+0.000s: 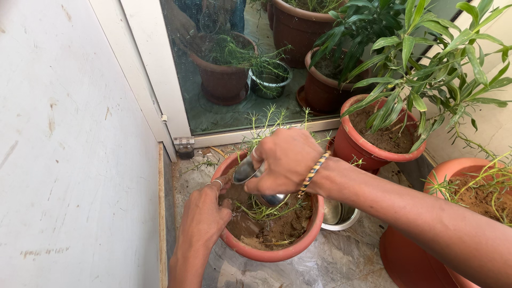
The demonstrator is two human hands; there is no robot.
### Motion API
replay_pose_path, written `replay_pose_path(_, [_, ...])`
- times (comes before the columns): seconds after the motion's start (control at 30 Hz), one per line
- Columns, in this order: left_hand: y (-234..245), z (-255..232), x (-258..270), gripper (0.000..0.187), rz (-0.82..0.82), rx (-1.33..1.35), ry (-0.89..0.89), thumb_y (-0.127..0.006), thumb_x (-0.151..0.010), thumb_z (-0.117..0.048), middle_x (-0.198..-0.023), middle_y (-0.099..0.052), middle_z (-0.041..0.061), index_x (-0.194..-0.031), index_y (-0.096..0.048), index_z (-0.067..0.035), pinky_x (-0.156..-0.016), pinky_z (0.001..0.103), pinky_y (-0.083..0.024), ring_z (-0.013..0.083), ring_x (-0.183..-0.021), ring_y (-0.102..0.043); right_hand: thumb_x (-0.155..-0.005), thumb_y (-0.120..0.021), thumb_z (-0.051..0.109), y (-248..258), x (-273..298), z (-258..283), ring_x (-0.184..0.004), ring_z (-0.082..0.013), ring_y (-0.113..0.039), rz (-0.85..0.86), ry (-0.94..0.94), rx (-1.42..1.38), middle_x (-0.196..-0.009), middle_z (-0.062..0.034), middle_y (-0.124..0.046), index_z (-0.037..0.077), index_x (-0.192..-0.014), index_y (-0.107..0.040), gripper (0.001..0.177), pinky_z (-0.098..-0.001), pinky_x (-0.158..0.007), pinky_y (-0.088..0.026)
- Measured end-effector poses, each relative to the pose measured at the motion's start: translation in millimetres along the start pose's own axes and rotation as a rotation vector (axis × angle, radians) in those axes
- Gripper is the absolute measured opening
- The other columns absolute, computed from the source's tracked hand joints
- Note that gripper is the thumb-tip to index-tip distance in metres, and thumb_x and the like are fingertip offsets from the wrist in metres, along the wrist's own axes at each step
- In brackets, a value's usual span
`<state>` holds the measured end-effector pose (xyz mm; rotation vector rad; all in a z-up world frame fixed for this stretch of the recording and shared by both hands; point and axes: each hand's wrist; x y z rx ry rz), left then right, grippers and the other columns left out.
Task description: The person plants a small plant into a terracotta pot, presses soil around the base, and waters it using a metal cup. They then move to a second pot, plant a thin-leafed plant, add soil, and water it. Finally, they add more soil to a third pot containing a similar plant.
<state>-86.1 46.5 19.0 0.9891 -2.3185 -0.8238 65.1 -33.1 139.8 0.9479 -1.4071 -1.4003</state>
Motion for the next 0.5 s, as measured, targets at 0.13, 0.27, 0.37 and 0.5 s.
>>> replay_pose_path(0.13, [-4, 3, -2, 0.048, -0.095, 0.058, -0.104, -0.067, -0.08, -0.008, -0.116, -0.073, 0.017, -0.128, -0.069, -0.01, -0.097, 0.045, -0.052, 0.0362, -0.109, -0.069, -0.058, -0.08, 0.062, 2, 5, -18, -0.06, -0.0311, -0.071, -0.051, -0.083, -0.092, -0.06, -0.0141, -0.07, 0.018, -0.08, -0.082, 0.05, -0.0418, -0.064, -0.057])
replay_pose_path(0.27, [-11, 2, -5, 0.044, -0.156, 0.12, -0.192, -0.068, -0.079, -0.007, -0.118, -0.075, 0.013, -0.123, -0.07, -0.007, -0.099, 0.042, -0.052, 0.033, -0.111, -0.069, -0.06, -0.082, 0.061, 7, 28, -39, -0.053, -0.0215, -0.069, -0.205, -0.158, -0.2, -0.059, -0.009, -0.071, 0.018, -0.075, -0.083, 0.046, -0.0367, -0.056, -0.055])
replay_pose_path(0.37, [-15, -7, -6, 0.043, -0.122, 0.192, -0.188, -0.069, -0.078, -0.008, -0.117, -0.078, 0.009, -0.121, -0.072, -0.008, -0.096, 0.039, -0.055, 0.0267, -0.11, -0.073, -0.061, -0.083, 0.059, 20, 52, -60, -0.05, -0.0193, -0.067, -0.273, -0.244, -0.245, -0.058, -0.006, -0.072, 0.018, -0.074, -0.084, 0.043, -0.0355, -0.053, -0.054])
replay_pose_path(0.5, [-21, -29, -3, 0.041, -0.112, 0.224, -0.233, -0.072, -0.079, -0.013, -0.113, -0.078, 0.01, -0.12, -0.073, -0.009, -0.096, 0.035, -0.055, 0.0237, -0.106, -0.075, -0.062, -0.087, 0.062, 39, 87, -90, -0.051, -0.0225, -0.068, -0.157, -0.64, -0.246, -0.055, -0.0093, -0.072, 0.021, -0.076, -0.085, 0.044, -0.0373, -0.055, -0.054])
Point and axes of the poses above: each hand's wrist, its own x-axis away from the middle knuckle, its own y-axis out of the back of the hand, z = x × y
